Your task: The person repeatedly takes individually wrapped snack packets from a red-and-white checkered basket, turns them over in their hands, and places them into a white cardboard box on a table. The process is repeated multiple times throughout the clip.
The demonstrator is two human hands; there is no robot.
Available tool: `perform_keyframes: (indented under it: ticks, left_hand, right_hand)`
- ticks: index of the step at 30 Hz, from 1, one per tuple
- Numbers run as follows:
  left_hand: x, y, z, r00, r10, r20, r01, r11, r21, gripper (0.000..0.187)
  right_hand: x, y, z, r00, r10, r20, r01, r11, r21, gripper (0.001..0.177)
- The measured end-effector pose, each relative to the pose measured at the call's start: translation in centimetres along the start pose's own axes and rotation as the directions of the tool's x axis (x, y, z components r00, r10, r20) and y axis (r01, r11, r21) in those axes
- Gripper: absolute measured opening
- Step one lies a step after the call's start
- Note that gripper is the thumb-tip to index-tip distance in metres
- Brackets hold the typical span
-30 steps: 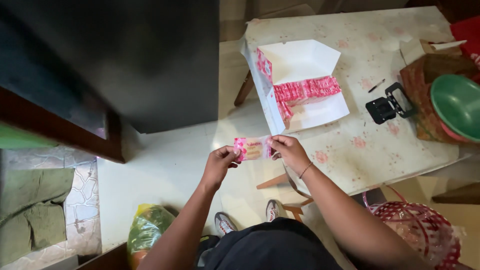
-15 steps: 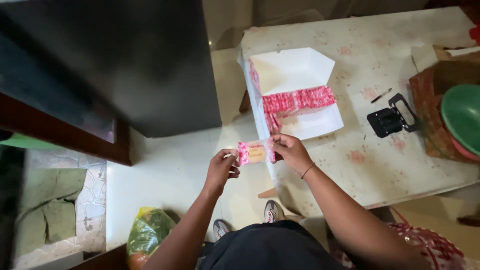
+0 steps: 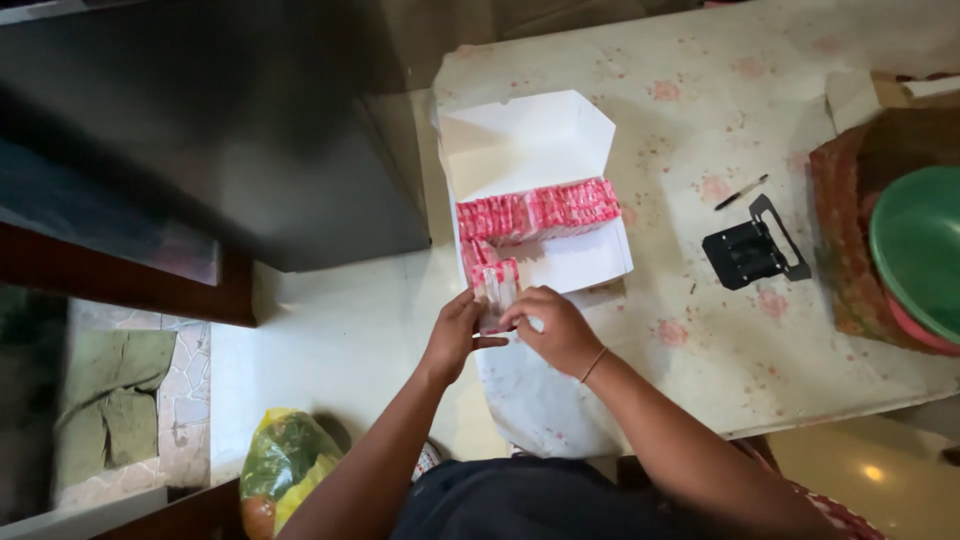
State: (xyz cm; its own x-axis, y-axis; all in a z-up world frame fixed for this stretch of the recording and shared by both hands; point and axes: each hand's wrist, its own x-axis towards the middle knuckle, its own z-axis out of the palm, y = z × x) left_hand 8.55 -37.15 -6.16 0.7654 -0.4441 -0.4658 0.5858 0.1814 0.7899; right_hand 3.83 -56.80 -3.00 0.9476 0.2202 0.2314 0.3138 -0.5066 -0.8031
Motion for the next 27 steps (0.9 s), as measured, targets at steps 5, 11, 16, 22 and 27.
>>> perform_keyframes:
  ticks: [5,11,16,22,27]
  left_hand:
    - [2.8,-3.3,0.4,1.000,-0.012,-0.010,0.014,0.946,0.323,0.044]
    - [4.8,-0.9,2.1,0.974,0.227,0.020,-0.177,0.697,0.695,0.037]
    - [9.3,-1.9,-1.4,0.657,0.751,-0.068,-0.297,0.341,0.892,0.042]
    - [12.8,-5.1,-5.4,0.845,0.429,-0.320,0.017,0.575,0.818,0.062]
    - [10.7,-2.9,-4.6,0.887,0.287,-0.362,0.088,0.664,0.743,0.054]
  right_hand:
    - [0.8,-0.2,-4.2,0.982,0.169,-0.090,-0.158,0.981,0.110,0.037]
    - [2.0,8.4,-5.5,0.831,0.492,0.261,-0.550,0.798,0.246,0.012]
    - [5.7,10.7,-2.9,0.861,0.507,0.030,-0.496,0.826,0.269,0.018]
    - [8.4,14.6,5.6,0.905,0.359,-0.228,-0.374,0.927,-0.027,0.035]
    - [8.4,15.3,7.9,0.911,0.399,-0.108,-0.408,0.909,-0.085,0.038]
